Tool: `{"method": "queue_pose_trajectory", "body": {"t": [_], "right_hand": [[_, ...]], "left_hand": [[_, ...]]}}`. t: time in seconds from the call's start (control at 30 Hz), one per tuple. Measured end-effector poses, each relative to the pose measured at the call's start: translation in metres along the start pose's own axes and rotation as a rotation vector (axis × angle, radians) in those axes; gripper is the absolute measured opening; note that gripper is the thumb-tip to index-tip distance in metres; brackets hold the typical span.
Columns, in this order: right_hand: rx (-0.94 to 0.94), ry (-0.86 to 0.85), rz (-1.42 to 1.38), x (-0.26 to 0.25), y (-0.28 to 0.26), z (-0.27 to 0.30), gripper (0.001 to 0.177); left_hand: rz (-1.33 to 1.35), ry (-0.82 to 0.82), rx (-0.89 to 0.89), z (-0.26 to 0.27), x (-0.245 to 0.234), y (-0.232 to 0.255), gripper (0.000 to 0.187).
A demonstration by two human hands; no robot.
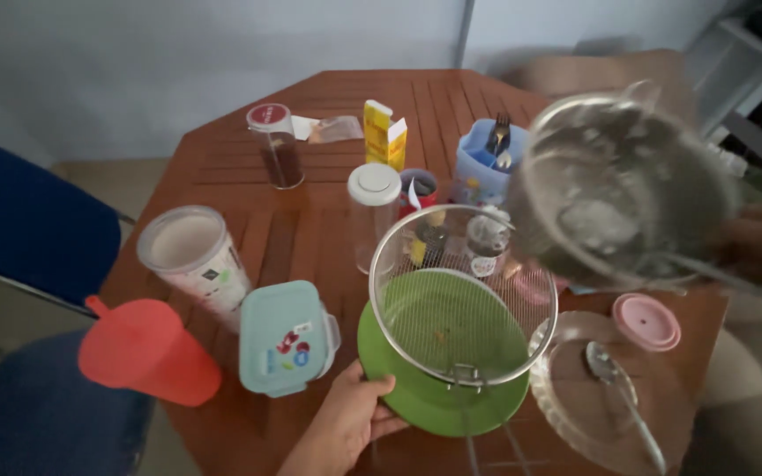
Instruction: The person transfers rice and snacks into containers and arranges items on a dining table.
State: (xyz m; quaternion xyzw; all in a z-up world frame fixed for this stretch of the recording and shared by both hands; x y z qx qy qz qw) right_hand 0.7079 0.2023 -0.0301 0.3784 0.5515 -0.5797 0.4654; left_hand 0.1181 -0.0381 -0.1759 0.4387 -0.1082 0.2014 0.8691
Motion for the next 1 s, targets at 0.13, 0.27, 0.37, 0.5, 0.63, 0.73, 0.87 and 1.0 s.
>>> {"method": "queue_pose_trajectory", "body": {"t": [0.13,0.27,0.37,0.5,0.63,0.73,0.87,1.0], "right_hand": [[-0.283,0.028,0.202,0.046,-0.115,0.016,0.025],[0.496,-0.365,-0.997,0.059,-0.251,0.094,0.031],[0.329,-0.431,-0.901,0.099,-0.237,0.084,0.028],[0.235,-0.493,-0.926,0.118,-0.258,0.092,0.028],[0.435,-0.502,-0.982,0.144,-0.251,0.088,0.032],[0.456,-0.510,-1.034,0.160,-0.244,0.085,0.034],[0.448,-0.485,-0.890,0.176,-0.241,0.085,0.033],[0.440,-0.464,-1.013,0.199,-0.240,0.086,0.033]], "left_hand": [[-0.015,-0.017,-0.007,-0.023,0.001,-0.013,0.037],[-0.085,-0.032,-0.007,-0.050,-0.002,-0.022,0.036],[-0.088,-0.045,-0.038,-0.063,-0.002,-0.022,0.036],[-0.128,-0.055,-0.078,-0.066,-0.001,-0.021,0.038],[-0.170,-0.053,-0.109,-0.073,0.000,-0.027,0.038],[-0.184,-0.022,-0.126,-0.077,-0.003,-0.033,0.039],[-0.232,0.047,-0.110,-0.084,-0.008,-0.033,0.040],[-0.453,0.145,-0.087,-0.091,-0.020,-0.032,0.033]]}}
Point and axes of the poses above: each hand's wrist, its own z-axis away from the middle knuckle, its own x-axis out of the palm, y = z × x, the point moved 4 cm from there along -z, towards the middle knuckle, and after that the axes turned 8 degrees about x, right-handed, at the moved point
